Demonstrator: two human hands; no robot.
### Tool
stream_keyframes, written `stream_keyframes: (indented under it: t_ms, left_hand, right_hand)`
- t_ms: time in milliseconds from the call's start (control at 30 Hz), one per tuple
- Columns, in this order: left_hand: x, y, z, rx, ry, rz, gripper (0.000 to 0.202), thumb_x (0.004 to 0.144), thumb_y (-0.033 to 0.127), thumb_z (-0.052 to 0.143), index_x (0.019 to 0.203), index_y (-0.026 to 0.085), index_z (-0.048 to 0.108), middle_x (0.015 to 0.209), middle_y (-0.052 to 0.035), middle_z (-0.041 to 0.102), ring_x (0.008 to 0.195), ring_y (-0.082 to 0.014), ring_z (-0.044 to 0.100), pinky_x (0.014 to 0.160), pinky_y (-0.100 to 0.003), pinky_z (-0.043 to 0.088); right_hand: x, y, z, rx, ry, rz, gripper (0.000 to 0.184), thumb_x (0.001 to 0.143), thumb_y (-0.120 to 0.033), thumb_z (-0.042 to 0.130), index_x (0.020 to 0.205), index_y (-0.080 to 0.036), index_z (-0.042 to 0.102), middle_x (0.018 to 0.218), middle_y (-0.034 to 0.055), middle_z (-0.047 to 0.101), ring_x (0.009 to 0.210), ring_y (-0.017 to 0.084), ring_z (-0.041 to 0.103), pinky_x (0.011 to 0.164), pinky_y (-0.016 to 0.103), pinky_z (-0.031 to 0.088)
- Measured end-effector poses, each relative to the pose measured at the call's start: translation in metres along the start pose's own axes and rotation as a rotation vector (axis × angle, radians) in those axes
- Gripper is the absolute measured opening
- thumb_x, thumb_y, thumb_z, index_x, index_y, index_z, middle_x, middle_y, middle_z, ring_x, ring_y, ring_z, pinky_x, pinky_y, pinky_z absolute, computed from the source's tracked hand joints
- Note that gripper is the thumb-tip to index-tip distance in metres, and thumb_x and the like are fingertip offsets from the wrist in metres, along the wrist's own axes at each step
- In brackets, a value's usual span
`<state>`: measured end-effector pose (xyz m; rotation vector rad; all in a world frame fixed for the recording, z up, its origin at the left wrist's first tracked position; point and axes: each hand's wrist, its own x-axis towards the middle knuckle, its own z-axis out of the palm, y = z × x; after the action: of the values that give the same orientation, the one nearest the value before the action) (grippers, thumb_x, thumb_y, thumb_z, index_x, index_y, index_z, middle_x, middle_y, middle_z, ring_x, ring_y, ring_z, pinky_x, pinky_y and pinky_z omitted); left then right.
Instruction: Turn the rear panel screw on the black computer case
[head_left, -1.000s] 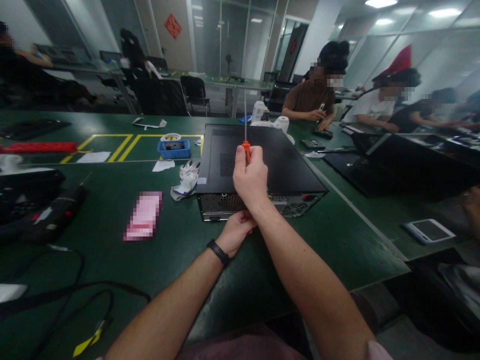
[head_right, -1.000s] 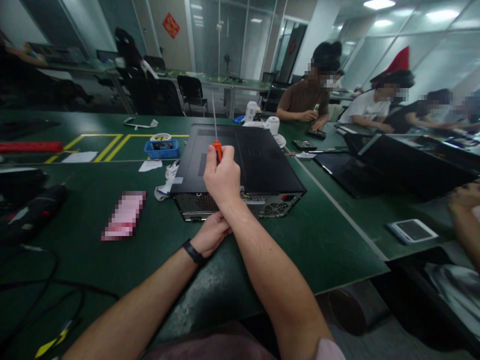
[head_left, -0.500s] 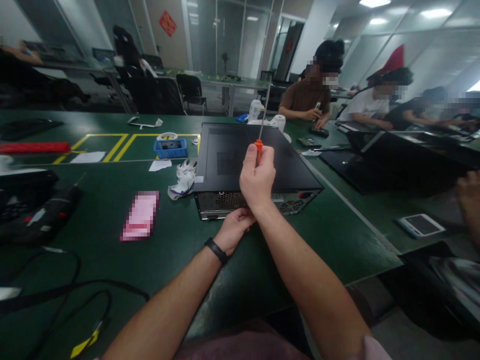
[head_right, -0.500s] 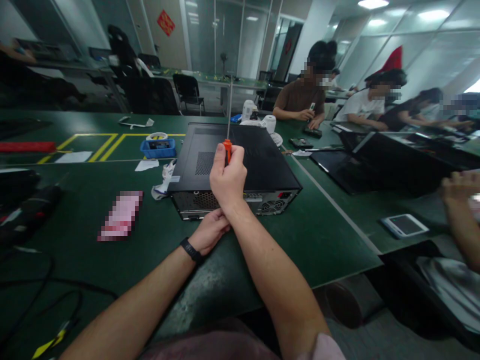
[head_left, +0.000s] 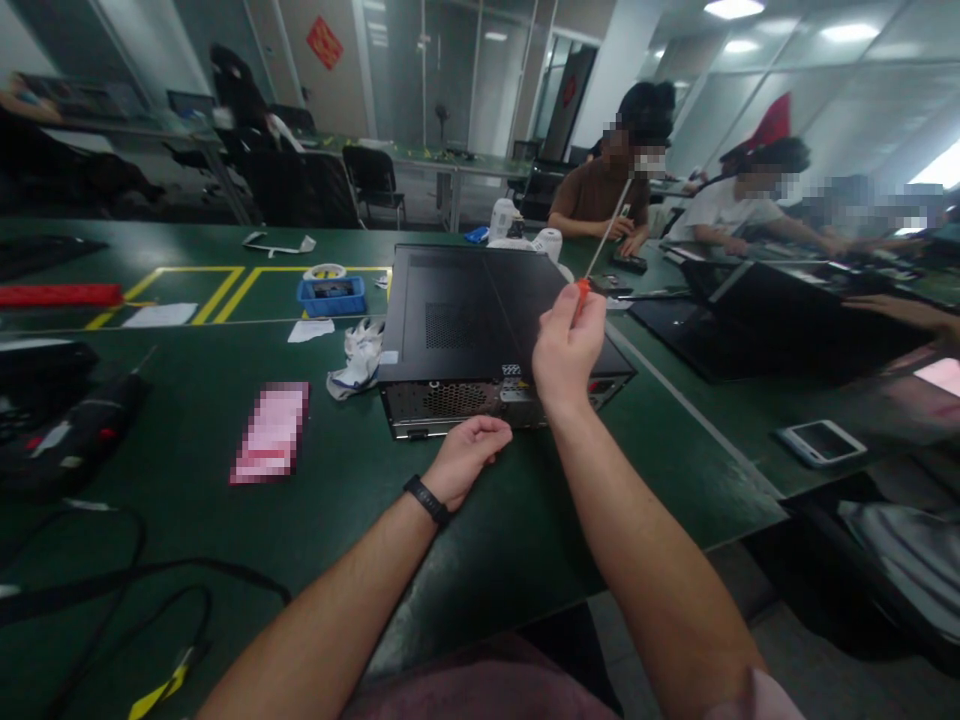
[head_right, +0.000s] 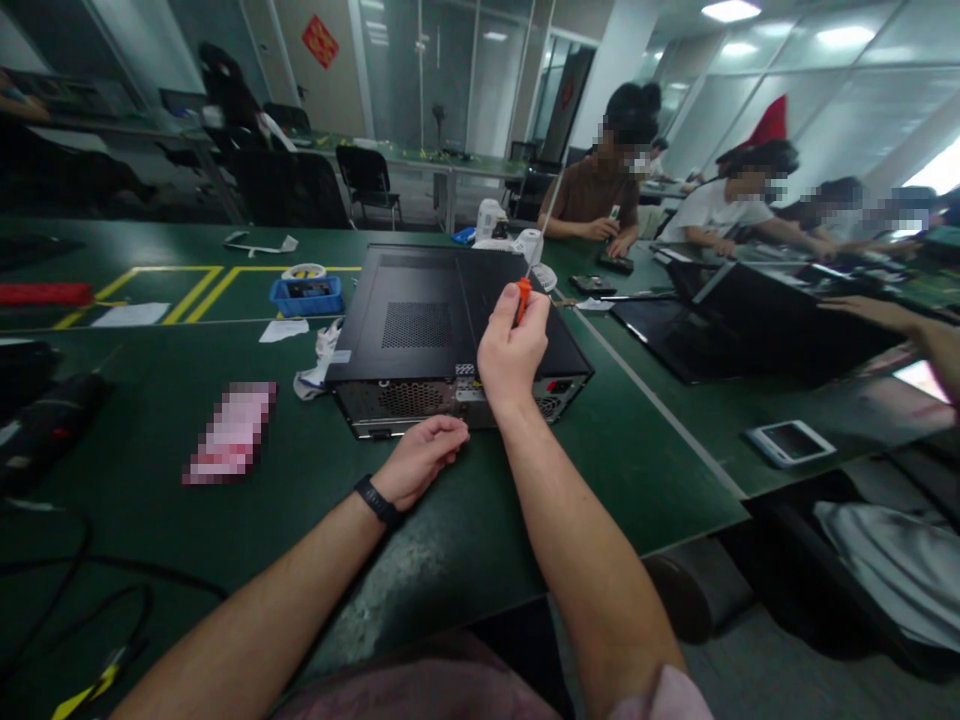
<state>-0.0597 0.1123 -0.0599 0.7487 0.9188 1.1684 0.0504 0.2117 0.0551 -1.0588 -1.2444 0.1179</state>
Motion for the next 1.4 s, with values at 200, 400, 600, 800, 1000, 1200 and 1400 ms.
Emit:
stream_keyframes:
  t_ms: [200, 400, 600, 800, 1000, 1200, 1400]
  left_hand:
    - [0.000, 0.003, -0.001, -0.016, 0.000, -0.006, 0.045, 0.061, 0.045, 0.099, 0.089, 0.017, 0.077, 0.077, -0.0003, 0.069, 0.065, -0.0090, 0.052, 0.063, -0.024, 0.037]
    - [-0.001, 0.004, 0.001, -0.052, -0.010, -0.005, 0.042, 0.063, 0.041, 0.099, 0.088, 0.016, 0.077, 0.077, -0.0005, 0.070, 0.063, -0.0079, 0.051, 0.061, -0.023, 0.036]
    - [-0.007, 0.014, 0.003, -0.181, -0.069, -0.016, 0.042, 0.062, 0.037, 0.101, 0.089, 0.016, 0.077, 0.078, -0.0001, 0.070, 0.064, -0.0069, 0.053, 0.061, -0.021, 0.039]
    - [-0.013, 0.030, 0.004, -0.391, -0.147, -0.041, 0.039, 0.063, 0.030, 0.101, 0.089, 0.016, 0.075, 0.082, 0.0006, 0.068, 0.071, -0.0083, 0.058, 0.064, -0.021, 0.044]
    - [-0.014, 0.034, 0.002, -0.562, -0.199, -0.092, 0.035, 0.067, 0.022, 0.098, 0.092, 0.016, 0.074, 0.084, 0.0006, 0.066, 0.070, -0.0077, 0.058, 0.066, -0.021, 0.044]
    - [-0.013, 0.035, -0.002, -0.670, -0.228, -0.108, 0.029, 0.072, 0.014, 0.093, 0.095, 0.015, 0.075, 0.084, 0.0000, 0.067, 0.071, -0.0079, 0.058, 0.066, -0.021, 0.044]
    - [-0.014, 0.036, -0.004, -0.711, -0.238, -0.109, 0.021, 0.078, 0.012, 0.089, 0.095, 0.016, 0.076, 0.083, 0.0004, 0.067, 0.071, -0.0077, 0.058, 0.068, -0.022, 0.045]
  right_hand:
    - [-0.002, 0.011, -0.018, -0.098, 0.082, -0.048, 0.044, 0.105, -0.067, 0.041, 0.091, -0.026, 0.047, 0.073, -0.0039, 0.053, 0.066, 0.016, 0.054, 0.072, 0.034, 0.042]
    - [-0.001, 0.019, -0.018, -0.045, 0.031, 0.007, 0.042, 0.105, -0.066, 0.042, 0.091, -0.026, 0.046, 0.071, -0.0055, 0.054, 0.063, 0.013, 0.054, 0.067, 0.030, 0.042]
    - [-0.030, 0.008, -0.042, 0.045, -0.048, -0.005, 0.033, 0.106, -0.056, 0.051, 0.102, -0.024, 0.057, 0.078, -0.0036, 0.059, 0.065, 0.012, 0.057, 0.064, 0.027, 0.047]
    - [-0.096, 0.007, -0.089, 0.049, -0.246, 0.035, 0.025, 0.106, -0.038, 0.053, 0.124, -0.023, 0.063, 0.075, -0.0032, 0.061, 0.059, 0.012, 0.057, 0.057, 0.026, 0.048]
    - [-0.146, 0.000, -0.128, 0.047, -0.291, 0.012, 0.019, 0.101, -0.019, 0.059, 0.119, -0.025, 0.059, 0.085, -0.0022, 0.066, 0.063, 0.011, 0.064, 0.057, 0.023, 0.053]
    - [-0.161, -0.018, -0.148, -0.133, -0.253, -0.208, 0.022, 0.091, -0.011, 0.071, 0.110, -0.021, 0.070, 0.093, 0.0020, 0.075, 0.076, 0.013, 0.073, 0.069, 0.024, 0.060]
    - [-0.173, -0.019, -0.158, -0.171, -0.210, -0.164, 0.020, 0.090, -0.011, 0.072, 0.108, -0.020, 0.072, 0.089, 0.0016, 0.075, 0.072, 0.013, 0.072, 0.066, 0.023, 0.059]
